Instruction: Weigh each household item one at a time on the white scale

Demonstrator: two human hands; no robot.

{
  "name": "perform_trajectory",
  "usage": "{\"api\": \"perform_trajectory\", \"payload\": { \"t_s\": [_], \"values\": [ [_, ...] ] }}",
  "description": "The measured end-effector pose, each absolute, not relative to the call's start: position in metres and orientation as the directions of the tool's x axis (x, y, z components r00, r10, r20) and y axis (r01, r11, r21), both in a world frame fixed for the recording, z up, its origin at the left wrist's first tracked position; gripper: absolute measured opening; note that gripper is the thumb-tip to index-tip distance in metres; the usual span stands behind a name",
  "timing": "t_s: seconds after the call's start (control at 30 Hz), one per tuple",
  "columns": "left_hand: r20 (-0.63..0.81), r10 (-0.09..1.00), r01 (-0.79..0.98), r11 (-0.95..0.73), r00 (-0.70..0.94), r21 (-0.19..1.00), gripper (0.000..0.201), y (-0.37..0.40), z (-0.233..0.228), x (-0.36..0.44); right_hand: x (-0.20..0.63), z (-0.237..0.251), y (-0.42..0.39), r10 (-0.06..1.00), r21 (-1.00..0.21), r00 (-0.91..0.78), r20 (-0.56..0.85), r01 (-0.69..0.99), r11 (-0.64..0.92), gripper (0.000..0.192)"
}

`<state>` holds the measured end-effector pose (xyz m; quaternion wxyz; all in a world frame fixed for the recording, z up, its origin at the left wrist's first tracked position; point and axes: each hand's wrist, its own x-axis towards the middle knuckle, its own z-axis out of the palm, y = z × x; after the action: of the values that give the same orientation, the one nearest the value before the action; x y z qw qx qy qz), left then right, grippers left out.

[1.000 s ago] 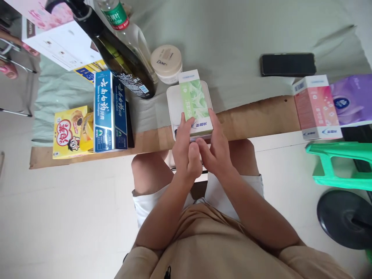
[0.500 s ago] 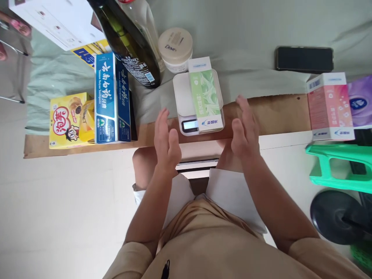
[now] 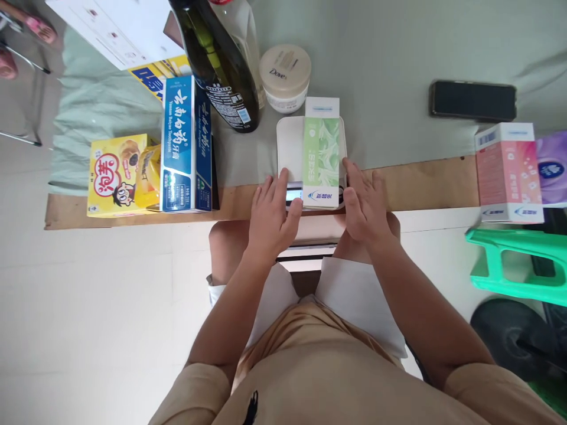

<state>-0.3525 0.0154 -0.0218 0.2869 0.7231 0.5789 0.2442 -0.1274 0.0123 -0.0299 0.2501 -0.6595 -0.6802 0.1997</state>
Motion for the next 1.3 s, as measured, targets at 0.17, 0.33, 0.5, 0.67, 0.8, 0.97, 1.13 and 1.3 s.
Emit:
{"api": "perform_trajectory", "payload": {
  "t_s": [0.17,0.33,0.5,0.67,0.8,0.97,1.13,1.3],
  "values": [
    [0.017,0.976,0.685,-0.166,0.219,0.709,0.086,0.007,-0.021,-0.354,-0.127,-0.030,0.006,0.998,-0.620,-0.013,0.063,0.783,0.049,0.082],
    [0.133,0.990,0.527,-0.140,0.051,0.838,0.075,0.001,-0.027,-0.360,-0.124,-0.031,0.006,0.992,-0.748,0.113,0.056,0.663,-0.033,0.079],
    [0.314,0.940,0.446,-0.226,-0.134,0.866,0.060,-0.007,-0.033,-0.361,-0.114,-0.037,0.002,0.978,-0.761,0.142,0.151,0.648,0.024,0.073],
    [0.307,0.934,0.333,-0.234,-0.184,0.913,0.031,-0.010,-0.035,-0.360,-0.109,-0.049,-0.007,0.926,-0.796,0.176,0.335,0.578,0.178,0.058],
    [0.373,0.910,0.336,-0.299,-0.182,0.893,0.019,-0.010,-0.032,-0.363,-0.120,-0.044,-0.018,0.875,-0.745,0.129,0.466,0.591,0.310,0.055],
    [0.424,0.895,0.322,-0.363,-0.142,0.874,0.021,-0.011,-0.027,-0.365,-0.145,-0.022,-0.017,0.866,-0.641,-0.016,0.500,0.666,0.382,0.057],
    [0.449,0.890,0.289,-0.409,-0.084,0.865,0.021,-0.014,-0.025,-0.366,-0.150,-0.018,-0.008,0.853,-0.622,-0.010,0.521,0.680,0.388,0.051],
    [0.435,0.895,0.260,-0.399,-0.097,0.879,0.021,-0.016,-0.029,-0.370,-0.142,-0.028,-0.010,0.850,-0.619,0.006,0.526,0.688,0.378,0.047]
  ]
}}
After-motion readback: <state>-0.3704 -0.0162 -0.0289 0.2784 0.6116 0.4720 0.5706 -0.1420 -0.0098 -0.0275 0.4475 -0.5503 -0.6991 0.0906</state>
